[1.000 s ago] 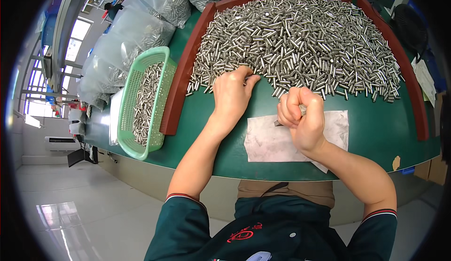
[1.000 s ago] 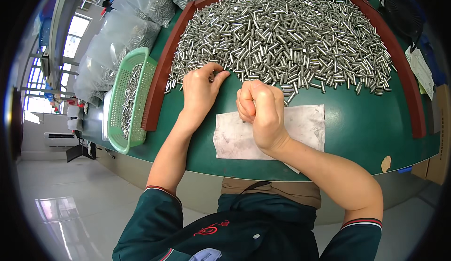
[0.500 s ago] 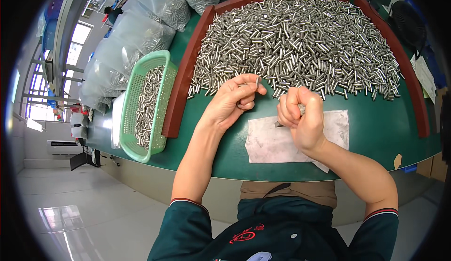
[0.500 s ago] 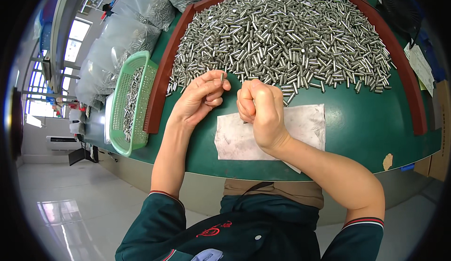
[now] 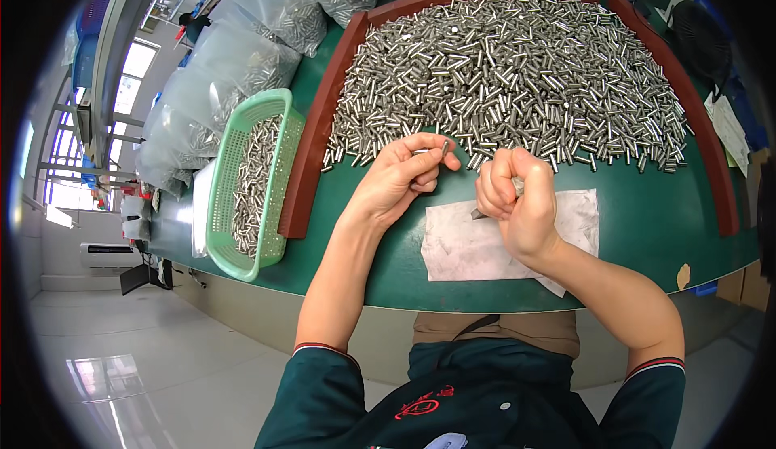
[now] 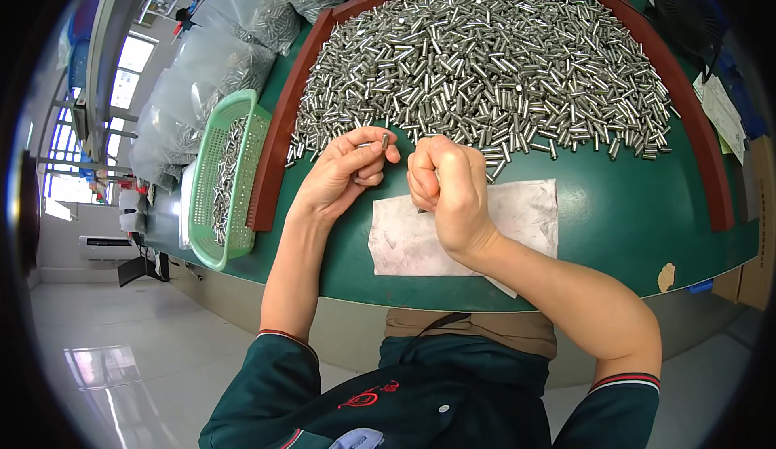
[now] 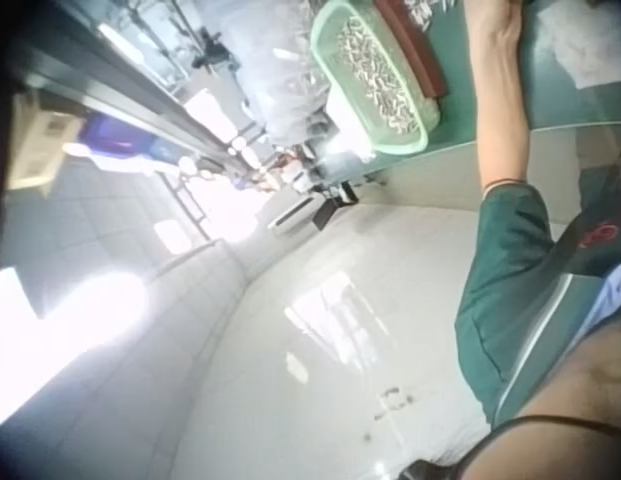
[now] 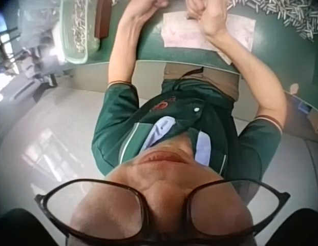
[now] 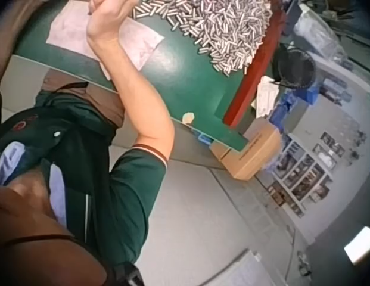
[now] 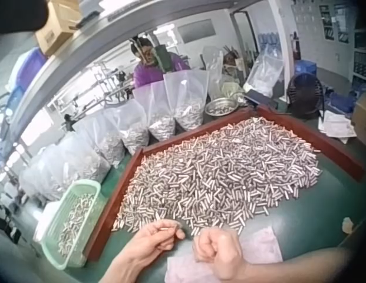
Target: Inspecting and cleaning small cylindrical metal components using a small handheld tool on a workbench.
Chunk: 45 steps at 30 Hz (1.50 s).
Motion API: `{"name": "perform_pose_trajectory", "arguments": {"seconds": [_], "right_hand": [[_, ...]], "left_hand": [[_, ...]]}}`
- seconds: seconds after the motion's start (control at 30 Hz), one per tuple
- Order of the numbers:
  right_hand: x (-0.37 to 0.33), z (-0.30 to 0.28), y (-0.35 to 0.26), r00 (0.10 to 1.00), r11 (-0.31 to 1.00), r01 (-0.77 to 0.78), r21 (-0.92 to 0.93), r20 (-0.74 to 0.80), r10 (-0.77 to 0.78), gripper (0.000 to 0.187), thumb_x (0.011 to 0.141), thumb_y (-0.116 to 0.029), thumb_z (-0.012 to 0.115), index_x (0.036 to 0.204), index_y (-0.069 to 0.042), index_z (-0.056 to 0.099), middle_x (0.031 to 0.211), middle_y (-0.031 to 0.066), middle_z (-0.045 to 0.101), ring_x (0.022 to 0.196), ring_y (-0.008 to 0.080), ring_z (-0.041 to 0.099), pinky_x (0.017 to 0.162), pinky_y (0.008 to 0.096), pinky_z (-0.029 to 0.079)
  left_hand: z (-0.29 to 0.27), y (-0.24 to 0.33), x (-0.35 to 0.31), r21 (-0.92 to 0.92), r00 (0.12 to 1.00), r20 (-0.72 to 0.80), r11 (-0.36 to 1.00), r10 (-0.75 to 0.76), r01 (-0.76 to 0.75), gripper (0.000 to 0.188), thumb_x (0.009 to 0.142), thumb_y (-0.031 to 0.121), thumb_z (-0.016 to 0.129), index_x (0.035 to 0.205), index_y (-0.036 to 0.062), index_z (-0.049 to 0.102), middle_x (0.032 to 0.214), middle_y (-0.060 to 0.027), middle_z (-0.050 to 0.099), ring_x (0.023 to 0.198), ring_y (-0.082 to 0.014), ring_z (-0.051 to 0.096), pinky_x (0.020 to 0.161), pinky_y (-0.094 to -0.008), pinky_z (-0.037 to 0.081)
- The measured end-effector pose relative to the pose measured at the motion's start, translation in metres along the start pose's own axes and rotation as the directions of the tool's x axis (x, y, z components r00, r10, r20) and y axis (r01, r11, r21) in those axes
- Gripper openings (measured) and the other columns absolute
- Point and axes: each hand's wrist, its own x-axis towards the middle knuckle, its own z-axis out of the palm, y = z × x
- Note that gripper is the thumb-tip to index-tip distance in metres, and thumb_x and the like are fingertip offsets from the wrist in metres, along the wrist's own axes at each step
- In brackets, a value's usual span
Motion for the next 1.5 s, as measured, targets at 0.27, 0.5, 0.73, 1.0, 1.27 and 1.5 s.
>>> {"name": "perform_pose_trajectory", "arguments": {"seconds": [0.27, 0.5, 0.73, 1.0, 1.27, 1.5], "right_hand": [[-0.001, 0.004, -0.001, 1.0, 1.0, 0.0, 0.012, -0.002, 0.001, 0.033, 0.083, -0.018, 0.029, 0.052, -0.008, 0.026, 0.047, -0.0008, 0.026, 0.041, 0.0072, 0.021, 0.04, 0.0228, 0.019], [0.002, -0.003, 0.002, 1.0, 0.999, 0.012, 0.035, -0.024, -0.011, 0.031, 0.082, -0.017, 0.029, 0.053, -0.007, 0.028, 0.047, -0.0002, 0.028, 0.04, 0.0069, 0.022, 0.039, 0.0231, 0.018], [0.003, -0.002, 0.0, 0.997, 0.996, 0.07, 0.063, -0.027, -0.068, 0.03, 0.082, -0.018, 0.029, 0.053, -0.007, 0.029, 0.046, 0.0, 0.028, 0.04, 0.0071, 0.022, 0.038, 0.0229, 0.018], [-0.001, -0.001, -0.001, 0.997, 0.994, 0.01, 0.111, -0.077, -0.001, 0.03, 0.081, -0.02, 0.029, 0.054, -0.008, 0.029, 0.044, 0.0, 0.026, 0.039, 0.0073, 0.02, 0.038, 0.0229, 0.017], [0.001, -0.002, 0.0, 0.997, 0.99, -0.002, 0.138, -0.07, 0.012, 0.03, 0.081, -0.019, 0.028, 0.053, -0.008, 0.029, 0.045, -0.0002, 0.026, 0.039, 0.0071, 0.02, 0.038, 0.0227, 0.017], [-0.001, -0.001, 0.001, 0.999, 0.991, 0.013, 0.131, -0.054, -0.005, 0.03, 0.081, -0.02, 0.028, 0.053, -0.008, 0.029, 0.045, -0.0005, 0.026, 0.04, 0.0068, 0.02, 0.038, 0.0225, 0.017]], "left_hand": [[0.002, 0.003, -0.008, 0.089, 0.998, 0.053, 0.996, 0.026, -0.03, 0.013, 0.087, 0.016, 0.052, 0.089, 0.0034, 0.053, 0.072, -0.0053, 0.059, 0.05, -0.0033, 0.034, 0.046, -0.0177, 0.028], [0.037, -0.015, -0.041, 0.875, 0.986, -0.008, 0.478, 0.169, -0.074, 0.017, 0.07, 0.008, 0.067, 0.074, 0.0005, 0.052, 0.051, -0.0007, 0.043, 0.048, -0.0086, 0.039, 0.045, -0.0259, 0.032], [0.048, -0.023, -0.049, 0.945, 0.965, 0.004, 0.315, 0.263, -0.09, 0.017, 0.072, 0.009, 0.064, 0.077, 0.0004, 0.05, 0.048, -0.0118, 0.047, 0.044, -0.0272, 0.047, 0.046, -0.0363, 0.035], [0.049, -0.027, -0.049, 0.937, 0.955, -0.019, 0.338, 0.297, -0.087, 0.015, 0.073, 0.008, 0.062, 0.074, -0.0007, 0.05, 0.05, -0.0141, 0.051, 0.046, -0.0288, 0.05, 0.046, -0.036, 0.037], [0.048, -0.027, -0.048, 0.93, 0.949, -0.02, 0.354, 0.314, -0.097, 0.015, 0.072, 0.007, 0.063, 0.071, -0.0009, 0.051, 0.051, -0.0145, 0.051, 0.046, -0.0283, 0.051, 0.045, -0.0354, 0.037], [0.046, -0.025, -0.049, 0.935, 0.963, -0.046, 0.349, 0.267, -0.052, 0.013, 0.072, 0.005, 0.065, 0.071, -0.0026, 0.055, 0.056, -0.0067, 0.054, 0.047, -0.0094, 0.042, 0.044, -0.0248, 0.034]]}}
